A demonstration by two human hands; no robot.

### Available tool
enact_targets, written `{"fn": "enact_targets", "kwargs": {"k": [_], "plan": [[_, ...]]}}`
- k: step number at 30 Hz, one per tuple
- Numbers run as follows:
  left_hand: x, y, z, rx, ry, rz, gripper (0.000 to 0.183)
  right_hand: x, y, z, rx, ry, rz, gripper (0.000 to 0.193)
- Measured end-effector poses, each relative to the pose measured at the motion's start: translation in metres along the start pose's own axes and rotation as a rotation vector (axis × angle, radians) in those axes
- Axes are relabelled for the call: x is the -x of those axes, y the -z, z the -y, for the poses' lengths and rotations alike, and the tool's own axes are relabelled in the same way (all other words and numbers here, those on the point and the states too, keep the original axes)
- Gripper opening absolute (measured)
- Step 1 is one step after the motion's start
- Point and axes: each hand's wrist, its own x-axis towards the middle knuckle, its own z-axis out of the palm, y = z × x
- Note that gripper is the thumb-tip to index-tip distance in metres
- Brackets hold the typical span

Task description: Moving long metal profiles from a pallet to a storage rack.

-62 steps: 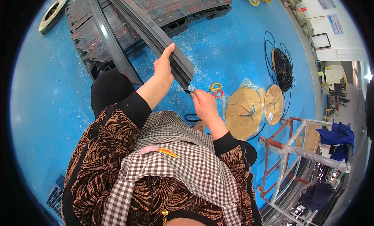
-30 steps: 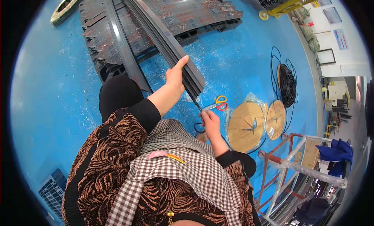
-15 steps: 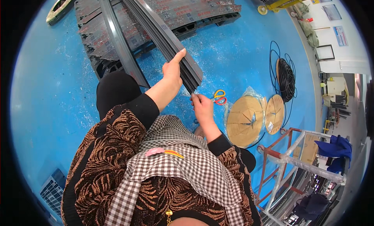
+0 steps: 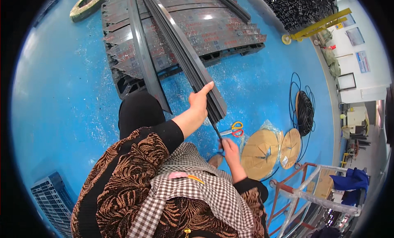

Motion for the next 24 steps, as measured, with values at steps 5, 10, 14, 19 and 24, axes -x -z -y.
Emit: {"fn": "enact_targets", "kwargs": {"k": [5,10,14,19,24], "plan": [[0.004,-0.001,0.002,-0.041,0.037,-0.006,0.056,-0.011,-0.017,0.021,0.247,0.073,-0.043,0.023],[-0.001,0.000,-0.002,-0.016,0.024,-0.009,0.056,-0.021,-0.014,0.035,-0.114,-0.153,0.088,0.024],[0.002,-0.006,0.007,-0.055,0.012,-0.044,0.056,0.004,0.020,-0.009,-0.109,-0.171,0.074,0.026],[-0.016,0.006,0.013,0.019,-0.007,0.005,0.055,-0.031,-0.029,0.026,0.037,-0.039,-0.027,0.024],[-0.008,0.002,0.012,0.037,-0.038,0.004,0.054,0.004,0.009,0.019,0.004,-0.121,0.093,0.024]]}}
